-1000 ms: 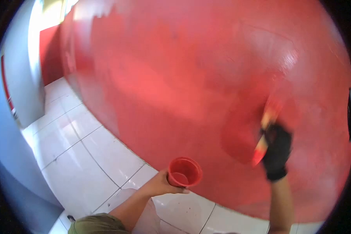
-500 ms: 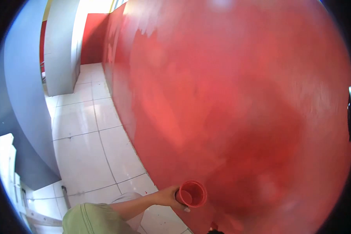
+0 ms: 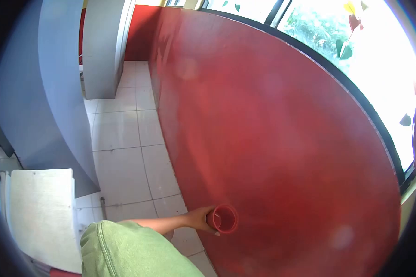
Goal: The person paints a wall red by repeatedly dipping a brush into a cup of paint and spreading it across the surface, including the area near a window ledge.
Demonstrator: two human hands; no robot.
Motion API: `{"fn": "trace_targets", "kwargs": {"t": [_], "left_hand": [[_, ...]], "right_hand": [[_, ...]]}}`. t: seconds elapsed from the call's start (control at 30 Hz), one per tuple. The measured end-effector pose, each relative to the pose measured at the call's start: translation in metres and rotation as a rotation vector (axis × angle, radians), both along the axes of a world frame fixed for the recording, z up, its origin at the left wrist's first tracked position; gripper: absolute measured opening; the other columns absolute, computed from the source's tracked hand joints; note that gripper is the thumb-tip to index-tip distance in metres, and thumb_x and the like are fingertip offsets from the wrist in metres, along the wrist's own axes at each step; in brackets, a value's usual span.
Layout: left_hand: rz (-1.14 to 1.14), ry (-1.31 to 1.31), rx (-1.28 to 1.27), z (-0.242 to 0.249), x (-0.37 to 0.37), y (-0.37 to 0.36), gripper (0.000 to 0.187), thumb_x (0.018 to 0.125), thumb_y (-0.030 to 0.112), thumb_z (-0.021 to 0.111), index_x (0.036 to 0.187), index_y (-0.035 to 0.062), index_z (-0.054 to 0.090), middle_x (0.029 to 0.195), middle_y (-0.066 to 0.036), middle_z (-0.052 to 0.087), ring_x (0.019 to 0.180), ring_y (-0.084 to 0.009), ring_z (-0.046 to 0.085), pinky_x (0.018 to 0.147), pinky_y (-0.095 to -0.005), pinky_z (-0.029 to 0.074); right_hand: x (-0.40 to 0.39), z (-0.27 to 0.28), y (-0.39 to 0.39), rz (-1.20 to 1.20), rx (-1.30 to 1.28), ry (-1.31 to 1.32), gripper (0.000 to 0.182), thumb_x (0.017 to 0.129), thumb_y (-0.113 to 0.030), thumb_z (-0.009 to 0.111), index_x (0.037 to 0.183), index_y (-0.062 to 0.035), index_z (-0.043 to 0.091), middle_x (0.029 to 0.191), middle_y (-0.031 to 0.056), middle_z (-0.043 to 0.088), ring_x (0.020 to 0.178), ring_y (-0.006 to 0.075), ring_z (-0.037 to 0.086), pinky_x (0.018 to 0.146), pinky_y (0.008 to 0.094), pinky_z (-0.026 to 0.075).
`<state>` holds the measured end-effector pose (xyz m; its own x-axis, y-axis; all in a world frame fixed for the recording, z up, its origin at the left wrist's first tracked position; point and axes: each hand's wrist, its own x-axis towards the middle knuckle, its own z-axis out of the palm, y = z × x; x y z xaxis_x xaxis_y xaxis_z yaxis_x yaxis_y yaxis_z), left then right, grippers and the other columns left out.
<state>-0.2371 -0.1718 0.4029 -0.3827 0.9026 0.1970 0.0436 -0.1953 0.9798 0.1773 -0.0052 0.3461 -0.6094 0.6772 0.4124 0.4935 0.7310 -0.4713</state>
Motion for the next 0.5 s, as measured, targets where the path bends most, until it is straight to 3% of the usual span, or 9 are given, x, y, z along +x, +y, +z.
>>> {"fn": "trace_targets", "kwargs": {"t": [0.2, 0.3, 0.5], "left_hand": [[0.116, 0.061, -0.079, 0.085, 0.020, -0.058, 0.092, 0.056, 0.031, 0.088, 0.131, 0.0067, 0.042, 0.123, -0.011, 0.056, 0.115, -0.0215, 0.052, 0.098, -0.0356, 0.043], [0.202, 0.027, -0.095, 0.123, 0.035, -0.083, 0.089, 0.056, 0.028, 0.089, 0.130, 0.0087, 0.043, 0.122, -0.009, 0.056, 0.114, -0.0208, 0.053, 0.097, -0.0351, 0.044], [0.271, 0.025, -0.060, 0.140, 0.046, -0.113, 0.086, 0.058, 0.022, 0.088, 0.130, 0.0076, 0.043, 0.120, -0.007, 0.056, 0.112, -0.0185, 0.053, 0.097, -0.0342, 0.044]], "right_hand": [[0.065, 0.024, -0.021, -0.037, -0.262, 0.146, 0.024, 0.093, -0.027, 0.042, 0.099, -0.0098, 0.057, 0.090, 0.0097, 0.061, 0.080, 0.0239, 0.059, 0.072, 0.0407, 0.045], [0.104, 0.000, -0.038, -0.088, -0.426, 0.228, 0.024, 0.093, -0.028, 0.042, 0.101, -0.0104, 0.056, 0.092, 0.0097, 0.061, 0.081, 0.0237, 0.058, 0.073, 0.0410, 0.045], [0.119, -0.052, -0.034, -0.169, -0.659, 0.439, 0.025, 0.093, -0.030, 0.042, 0.104, -0.0115, 0.055, 0.096, 0.0097, 0.060, 0.084, 0.0235, 0.058, 0.076, 0.0417, 0.045]]}}
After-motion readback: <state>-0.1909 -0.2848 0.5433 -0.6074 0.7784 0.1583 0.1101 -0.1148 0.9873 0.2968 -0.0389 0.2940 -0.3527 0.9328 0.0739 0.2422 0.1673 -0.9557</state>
